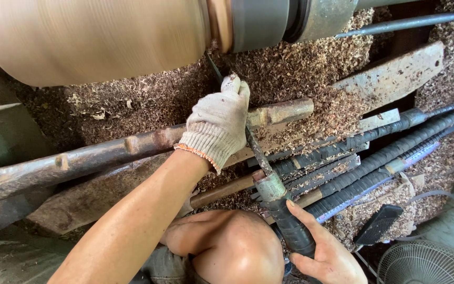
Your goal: The person shapes a wooden vessel on a spinning lathe, bracing a chisel on the tool rest and cutting the rotating wood, pausing to touch the surface and reposition the tool. Near the end they switch to a flat scraper to smooth the interior and finally reach in to remove the finished piece from the lathe.
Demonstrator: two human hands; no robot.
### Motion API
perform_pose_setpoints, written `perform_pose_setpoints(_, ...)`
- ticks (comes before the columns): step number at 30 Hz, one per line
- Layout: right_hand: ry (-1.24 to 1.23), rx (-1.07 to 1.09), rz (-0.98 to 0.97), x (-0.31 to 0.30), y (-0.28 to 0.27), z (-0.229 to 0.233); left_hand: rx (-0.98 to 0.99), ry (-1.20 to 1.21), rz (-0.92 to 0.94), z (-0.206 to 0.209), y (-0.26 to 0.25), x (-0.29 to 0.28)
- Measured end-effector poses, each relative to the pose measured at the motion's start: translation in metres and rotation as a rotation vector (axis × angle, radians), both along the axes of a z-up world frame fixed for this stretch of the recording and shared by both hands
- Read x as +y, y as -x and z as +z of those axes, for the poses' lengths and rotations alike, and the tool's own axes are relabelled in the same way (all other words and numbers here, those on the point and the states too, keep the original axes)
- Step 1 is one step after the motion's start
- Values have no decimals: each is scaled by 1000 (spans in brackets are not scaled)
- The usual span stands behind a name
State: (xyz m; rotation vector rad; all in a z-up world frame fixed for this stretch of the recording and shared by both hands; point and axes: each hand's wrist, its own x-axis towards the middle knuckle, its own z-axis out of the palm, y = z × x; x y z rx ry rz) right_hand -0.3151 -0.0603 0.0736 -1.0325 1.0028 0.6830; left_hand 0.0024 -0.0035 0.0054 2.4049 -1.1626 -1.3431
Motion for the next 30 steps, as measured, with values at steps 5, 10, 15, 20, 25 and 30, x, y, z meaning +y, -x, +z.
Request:
perform_pose_setpoints(5, -49, 72, -102, 6, -8, 6, -10, 21, 7, 2, 1, 2)
perform_pose_setpoints(10, -37, -29, -122, 14, 5, -1, 15, 9, 10, 2, 0, 2)
perform_pose_setpoints(15, -24, 37, -186, 23, -4, 1, 1, 59, 0, 0, 0, 5)
perform_pose_setpoints(20, 94, -11, -49, 26, 3, -4, 13, 27, -41, -1, -3, 1)
perform_pose_setpoints(25, 214, -81, 45, 32, 7, -10, -5, 73, -48, -3, -1, 4)
perform_pose_setpoints(30, 237, -207, 9, 32, 6, -5, -71, 181, -51, 1, 3, 11)
